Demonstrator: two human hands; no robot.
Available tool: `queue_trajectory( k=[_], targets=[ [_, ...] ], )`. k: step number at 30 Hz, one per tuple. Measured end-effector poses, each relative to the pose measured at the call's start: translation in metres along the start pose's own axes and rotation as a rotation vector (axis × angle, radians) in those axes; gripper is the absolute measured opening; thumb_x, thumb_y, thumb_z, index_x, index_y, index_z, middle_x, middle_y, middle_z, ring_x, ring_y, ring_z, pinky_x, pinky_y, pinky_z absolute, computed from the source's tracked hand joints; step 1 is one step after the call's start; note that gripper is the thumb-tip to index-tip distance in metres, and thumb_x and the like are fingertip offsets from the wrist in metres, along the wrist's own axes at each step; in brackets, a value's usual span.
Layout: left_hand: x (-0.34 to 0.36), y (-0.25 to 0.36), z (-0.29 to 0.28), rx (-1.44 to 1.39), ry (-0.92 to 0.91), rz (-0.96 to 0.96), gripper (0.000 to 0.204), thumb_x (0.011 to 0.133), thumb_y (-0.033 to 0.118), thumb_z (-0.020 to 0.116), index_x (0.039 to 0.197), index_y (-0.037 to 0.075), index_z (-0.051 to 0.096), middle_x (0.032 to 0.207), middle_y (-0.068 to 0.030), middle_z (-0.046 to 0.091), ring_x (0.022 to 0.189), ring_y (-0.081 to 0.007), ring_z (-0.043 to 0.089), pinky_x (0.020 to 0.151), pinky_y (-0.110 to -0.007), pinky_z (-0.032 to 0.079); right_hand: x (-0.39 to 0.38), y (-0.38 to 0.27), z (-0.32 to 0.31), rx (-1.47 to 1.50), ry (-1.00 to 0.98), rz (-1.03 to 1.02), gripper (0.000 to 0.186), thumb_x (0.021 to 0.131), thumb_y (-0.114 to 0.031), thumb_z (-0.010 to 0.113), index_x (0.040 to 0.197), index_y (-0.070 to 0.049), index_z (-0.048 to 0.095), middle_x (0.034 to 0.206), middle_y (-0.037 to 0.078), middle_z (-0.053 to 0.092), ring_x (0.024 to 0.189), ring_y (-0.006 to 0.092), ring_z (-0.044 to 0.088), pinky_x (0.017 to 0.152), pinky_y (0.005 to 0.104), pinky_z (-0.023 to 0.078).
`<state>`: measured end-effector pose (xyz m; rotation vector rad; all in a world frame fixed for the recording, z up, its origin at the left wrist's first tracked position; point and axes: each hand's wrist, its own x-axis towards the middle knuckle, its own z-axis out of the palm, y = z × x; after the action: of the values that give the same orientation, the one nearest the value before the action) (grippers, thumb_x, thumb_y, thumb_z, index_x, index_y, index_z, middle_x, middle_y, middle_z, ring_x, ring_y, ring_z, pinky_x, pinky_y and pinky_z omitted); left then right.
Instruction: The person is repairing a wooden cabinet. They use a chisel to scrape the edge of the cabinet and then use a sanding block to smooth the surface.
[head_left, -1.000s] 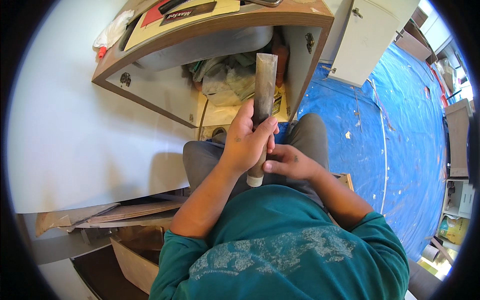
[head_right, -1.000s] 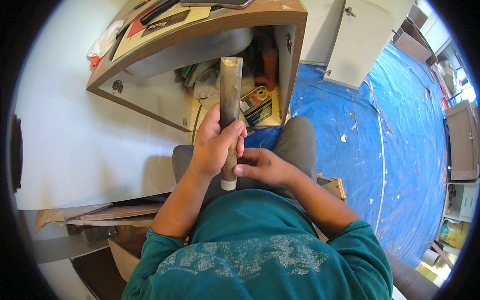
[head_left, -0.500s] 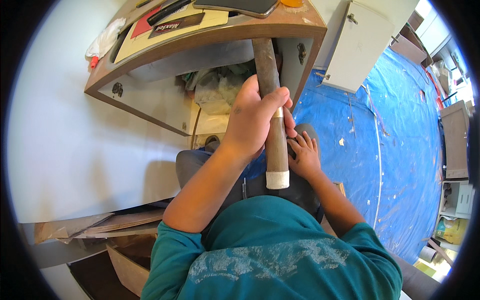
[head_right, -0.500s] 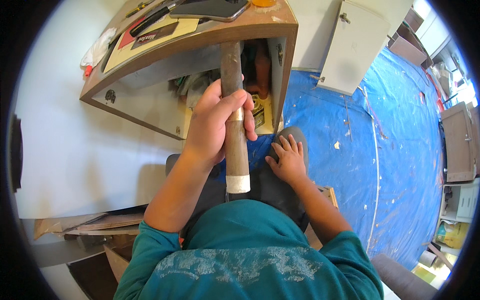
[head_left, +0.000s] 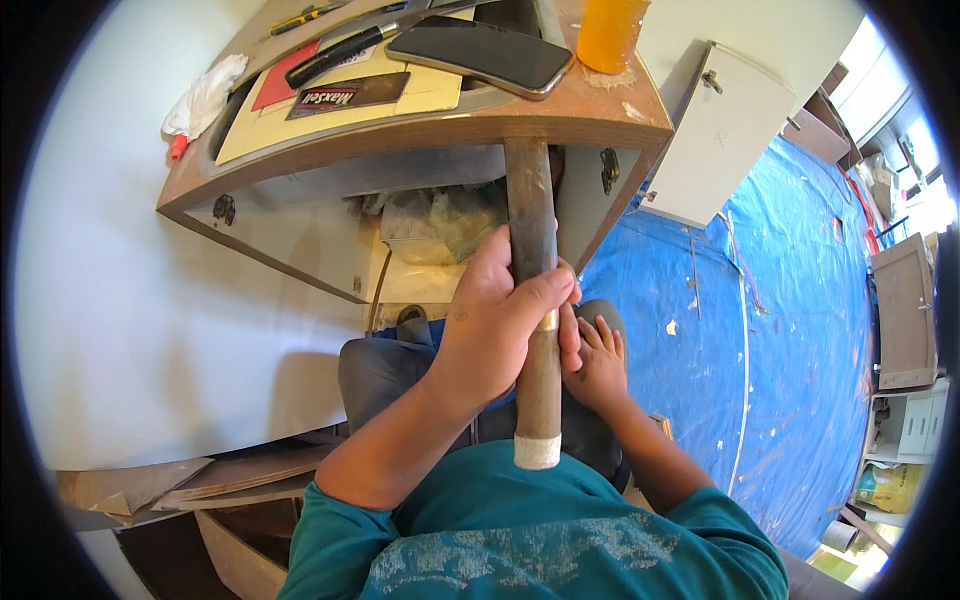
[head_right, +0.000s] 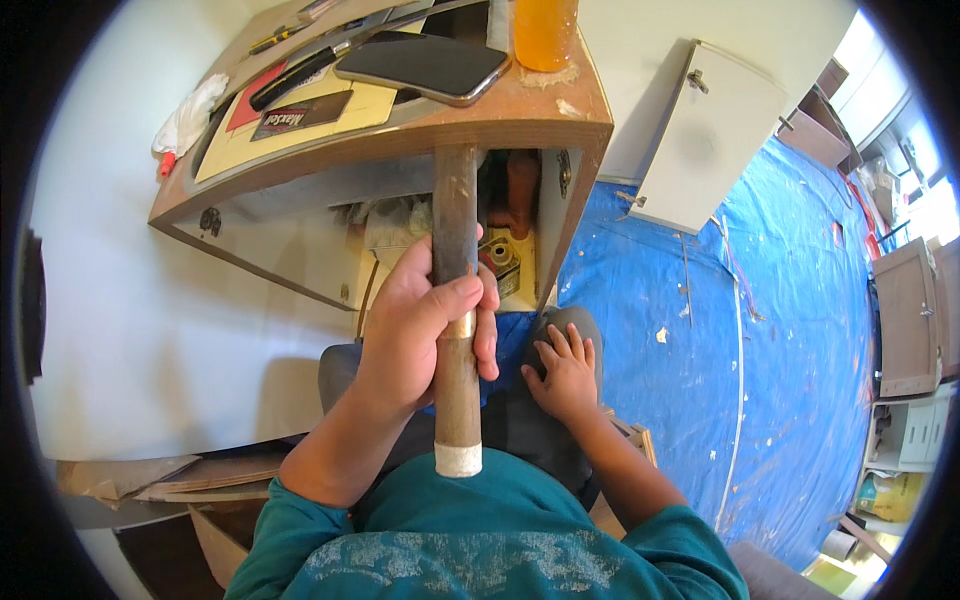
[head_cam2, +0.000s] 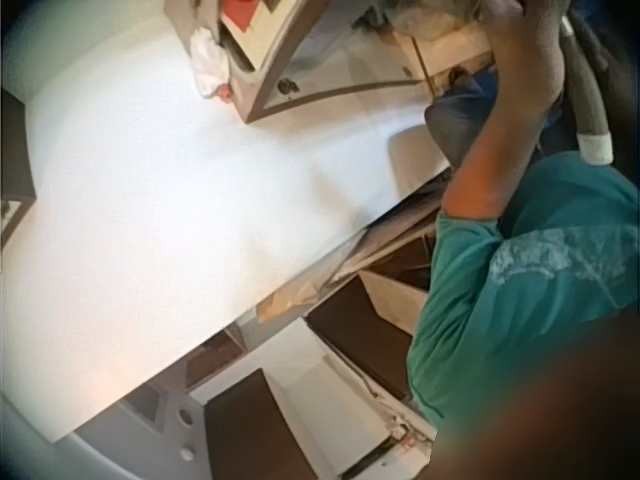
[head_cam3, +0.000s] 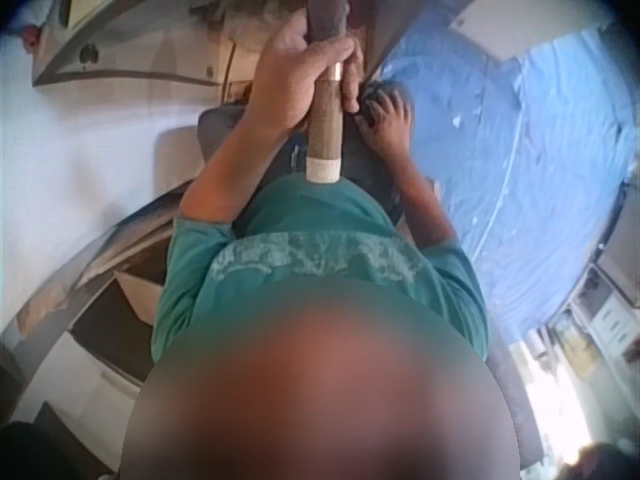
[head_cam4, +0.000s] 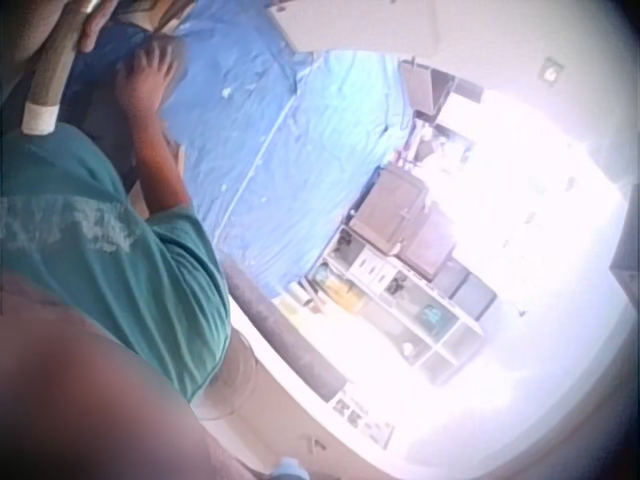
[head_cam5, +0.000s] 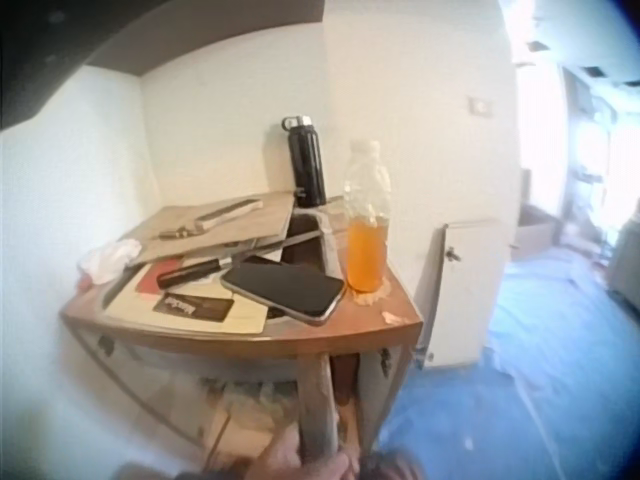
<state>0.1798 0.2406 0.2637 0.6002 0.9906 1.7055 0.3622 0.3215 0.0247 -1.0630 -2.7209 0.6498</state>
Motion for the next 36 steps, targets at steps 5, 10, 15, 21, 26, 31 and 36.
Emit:
queue_trajectory(
  k=[5, 10, 15, 21, 26, 31, 36],
  targets=[
    [-0.001, 0.007, -0.007, -0.050, 0.003, -0.053, 0.054, 0.095, 0.011, 0.058, 0.142, -0.003, 0.035, 0.091, -0.0155, 0.058, 0.057, -0.0205, 0.061, 0.045, -0.035, 0.055, 0.004, -0.003, -0.007, -0.013, -0.029, 0.001, 0.050, 0.088, -0.040, 0.069, 0.129, -0.010, 0.067, 0.153, 0.014, 0.048, 0.149, 0.0384, 0.031, 0.122, 0.0579, 0.020],
    [0.000, 0.013, -0.012, -0.071, -0.026, -0.095, 0.056, 0.094, 0.011, 0.060, 0.142, -0.002, 0.035, 0.092, -0.0147, 0.058, 0.057, -0.0209, 0.062, 0.046, -0.036, 0.057, 0.008, -0.004, -0.009, -0.015, -0.046, 0.007, 0.049, 0.088, -0.040, 0.069, 0.127, -0.011, 0.068, 0.153, 0.013, 0.049, 0.149, 0.0385, 0.031, 0.122, 0.0574, 0.018],
    [0.001, 0.013, -0.014, -0.081, -0.043, -0.109, 0.057, 0.095, 0.011, 0.060, 0.144, -0.002, 0.033, 0.092, -0.0140, 0.057, 0.058, -0.0212, 0.063, 0.049, -0.036, 0.058, 0.013, -0.004, -0.010, -0.006, -0.050, 0.003, 0.048, 0.088, -0.039, 0.069, 0.127, -0.011, 0.068, 0.153, 0.013, 0.049, 0.149, 0.0383, 0.031, 0.122, 0.0572, 0.018],
    [0.002, 0.010, -0.013, -0.105, -0.050, -0.090, 0.056, 0.096, 0.010, 0.059, 0.145, -0.001, 0.033, 0.093, -0.0136, 0.057, 0.059, -0.0209, 0.064, 0.049, -0.036, 0.058, 0.013, -0.004, -0.011, 0.001, -0.056, 0.003, 0.049, 0.088, -0.039, 0.069, 0.128, -0.011, 0.068, 0.153, 0.013, 0.049, 0.150, 0.0380, 0.030, 0.123, 0.0568, 0.017],
    [0.000, 0.012, -0.011, -0.084, -0.036, -0.108, 0.056, 0.096, 0.009, 0.059, 0.145, -0.001, 0.033, 0.093, -0.0129, 0.057, 0.059, -0.0192, 0.062, 0.050, -0.034, 0.056, 0.012, -0.005, -0.011, 0.010, -0.052, 0.018, 0.049, 0.088, -0.039, 0.069, 0.129, -0.011, 0.067, 0.153, 0.012, 0.050, 0.150, 0.0368, 0.030, 0.123, 0.0566, 0.017],
    [-0.015, 0.027, -0.008, 0.056, -0.063, -0.206, 0.062, 0.093, 0.006, 0.064, 0.146, 0.001, 0.034, 0.091, -0.0107, 0.057, 0.060, -0.0167, 0.061, 0.053, -0.032, 0.056, 0.010, -0.003, -0.007, 0.016, -0.040, 0.034, 0.051, 0.088, -0.039, 0.069, 0.130, -0.012, 0.067, 0.152, 0.012, 0.050, 0.150, 0.0365, 0.030, 0.123, 0.0572, 0.016],
    [-0.034, 0.068, -0.014, 0.362, -0.070, -0.174, 0.063, 0.090, 0.008, 0.075, 0.142, 0.008, 0.039, 0.092, -0.0027, 0.059, 0.062, -0.0099, 0.059, 0.055, -0.027, 0.053, 0.008, -0.004, -0.003, 0.056, -0.032, 0.015, 0.052, 0.087, -0.040, 0.069, 0.130, -0.011, 0.066, 0.152, 0.013, 0.050, 0.150, 0.0377, 0.030, 0.123, 0.0582, 0.016]
  ],
)
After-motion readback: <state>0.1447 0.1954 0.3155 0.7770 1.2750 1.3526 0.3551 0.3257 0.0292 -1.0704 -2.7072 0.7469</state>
